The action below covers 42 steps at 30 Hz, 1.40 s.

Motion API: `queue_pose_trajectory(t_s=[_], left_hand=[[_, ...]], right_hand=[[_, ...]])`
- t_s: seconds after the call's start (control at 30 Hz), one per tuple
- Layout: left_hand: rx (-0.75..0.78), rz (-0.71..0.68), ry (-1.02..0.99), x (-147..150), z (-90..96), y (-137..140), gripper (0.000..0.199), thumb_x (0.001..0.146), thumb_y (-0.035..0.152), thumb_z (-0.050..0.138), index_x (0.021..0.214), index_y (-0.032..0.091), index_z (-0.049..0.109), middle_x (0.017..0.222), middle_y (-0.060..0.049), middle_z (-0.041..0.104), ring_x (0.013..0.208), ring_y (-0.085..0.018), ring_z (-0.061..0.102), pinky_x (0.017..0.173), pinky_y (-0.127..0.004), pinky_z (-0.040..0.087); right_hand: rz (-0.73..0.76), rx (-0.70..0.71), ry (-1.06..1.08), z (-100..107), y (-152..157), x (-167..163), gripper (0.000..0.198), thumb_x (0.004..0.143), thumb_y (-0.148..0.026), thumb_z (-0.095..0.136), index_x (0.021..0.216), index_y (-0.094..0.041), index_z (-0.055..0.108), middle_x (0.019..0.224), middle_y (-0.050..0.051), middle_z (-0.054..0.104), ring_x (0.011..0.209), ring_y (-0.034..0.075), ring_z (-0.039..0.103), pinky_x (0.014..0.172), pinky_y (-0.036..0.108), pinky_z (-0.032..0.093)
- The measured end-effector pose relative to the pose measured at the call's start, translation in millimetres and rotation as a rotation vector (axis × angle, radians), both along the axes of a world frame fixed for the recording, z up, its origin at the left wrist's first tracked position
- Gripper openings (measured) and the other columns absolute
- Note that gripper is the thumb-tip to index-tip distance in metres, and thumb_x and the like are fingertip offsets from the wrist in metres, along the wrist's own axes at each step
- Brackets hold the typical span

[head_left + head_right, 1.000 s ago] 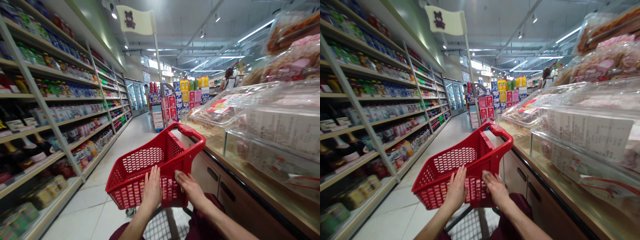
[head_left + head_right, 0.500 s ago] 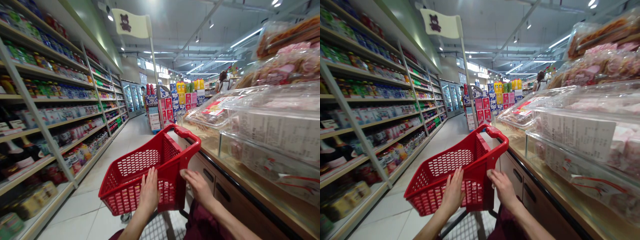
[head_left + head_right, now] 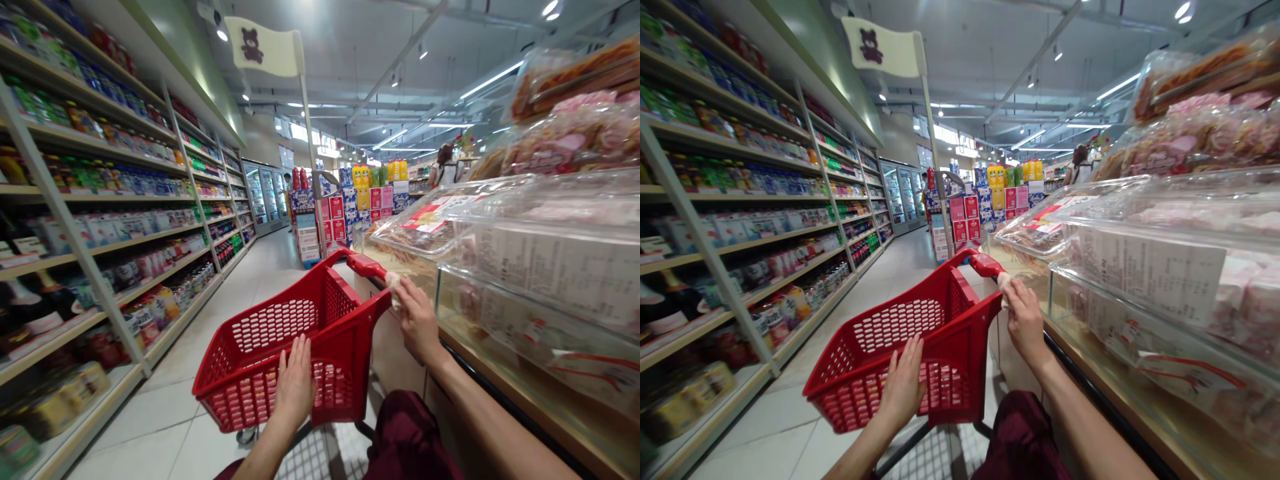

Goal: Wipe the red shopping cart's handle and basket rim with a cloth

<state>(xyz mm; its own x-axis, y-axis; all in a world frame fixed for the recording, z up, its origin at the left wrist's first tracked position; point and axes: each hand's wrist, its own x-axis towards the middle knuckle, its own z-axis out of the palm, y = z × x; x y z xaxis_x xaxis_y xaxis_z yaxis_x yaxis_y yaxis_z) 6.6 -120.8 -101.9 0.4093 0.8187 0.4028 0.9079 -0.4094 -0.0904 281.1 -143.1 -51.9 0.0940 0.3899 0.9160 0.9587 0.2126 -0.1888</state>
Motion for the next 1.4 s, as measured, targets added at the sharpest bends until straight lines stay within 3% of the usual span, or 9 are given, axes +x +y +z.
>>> queue_pose_trajectory(t_s=[0.1,0.27,0.43,0.63,0.8,1.0,1.17,1.33,1.4], left_hand=[[-0.008,0.019,0.006,1,2.0,-1,0.070,0.062,0.003,0.035,0.131,0.008,0.025,0.139,-0.011,0.024,0.129,-0.020,0.017,0.104,-0.043,0.020],[-0.033,0.008,0.035,-3,5.7,0,0.071,0.062,0.005,0.036,0.132,0.010,0.024,0.140,-0.010,0.023,0.129,-0.020,0.018,0.104,-0.045,0.019],[-0.023,0.024,0.006,-5,0.1,2,0.073,0.060,0.005,0.035,0.132,0.011,0.022,0.140,-0.009,0.023,0.130,-0.020,0.017,0.104,-0.044,0.019],[-0.082,0.043,0.016,-4,6.9,-2,0.072,0.061,0.005,0.034,0.132,0.010,0.022,0.141,-0.008,0.020,0.130,-0.019,0.015,0.105,-0.043,0.017],[-0.086,0.049,0.014,-4,5.7,-2,0.073,0.062,0.007,0.035,0.133,0.010,0.020,0.142,-0.007,0.018,0.131,-0.019,0.013,0.105,-0.043,0.015],[-0.073,0.048,0.031,-6,-3.8,3,0.076,0.061,0.011,0.036,0.134,0.011,0.016,0.142,-0.007,0.014,0.131,-0.020,0.011,0.105,-0.045,0.016],[-0.059,0.053,0.025,-3,-5.2,1,0.077,0.060,0.012,0.037,0.134,0.011,0.015,0.143,-0.006,0.011,0.131,-0.020,0.009,0.105,-0.044,0.014],[-0.044,0.062,0.016,-3,-5.7,0,0.074,0.062,0.011,0.035,0.134,0.011,0.018,0.142,-0.007,0.015,0.131,-0.020,0.011,0.104,-0.046,0.015],[-0.042,0.054,0.019,-3,-5.3,0,0.073,0.062,0.011,0.034,0.133,0.011,0.019,0.142,-0.007,0.016,0.131,-0.020,0.013,0.104,-0.046,0.016]], right_hand=[[0.004,-0.020,-0.075,13,19,-16,0.041,0.076,-0.005,0.036,0.108,-0.018,0.057,0.121,0.010,0.052,0.118,0.021,0.041,0.097,0.044,0.032],[0.181,-0.156,-0.397,0,23,-33,0.041,0.076,-0.003,0.037,0.107,-0.021,0.058,0.121,0.005,0.053,0.117,0.018,0.041,0.098,0.038,0.031],[-0.137,-0.141,-0.167,20,29,3,0.040,0.074,-0.003,0.036,0.105,-0.015,0.058,0.119,0.013,0.053,0.112,0.024,0.046,0.093,0.045,0.033],[0.081,-0.147,-0.388,14,28,-12,0.044,0.074,-0.001,0.034,0.105,-0.020,0.059,0.121,0.006,0.053,0.116,0.018,0.041,0.096,0.039,0.033],[-0.140,-0.141,-0.130,23,33,-6,0.040,0.072,-0.004,0.037,0.104,-0.014,0.059,0.118,0.014,0.053,0.111,0.024,0.047,0.090,0.044,0.037],[0.172,-0.188,-0.437,7,26,-37,0.040,0.075,-0.004,0.038,0.105,-0.020,0.059,0.121,0.006,0.053,0.116,0.018,0.042,0.097,0.037,0.032],[-0.106,-0.240,-0.203,24,29,-25,0.037,0.074,-0.005,0.039,0.104,-0.013,0.060,0.120,0.014,0.052,0.111,0.025,0.047,0.092,0.043,0.034],[0.190,-0.235,-0.444,3,23,-57,0.039,0.075,-0.006,0.038,0.104,-0.020,0.061,0.120,0.005,0.054,0.113,0.018,0.045,0.096,0.035,0.032],[0.201,-0.257,-0.474,3,21,-55,0.041,0.075,-0.005,0.037,0.104,-0.021,0.060,0.121,0.004,0.053,0.113,0.017,0.045,0.096,0.034,0.032]])
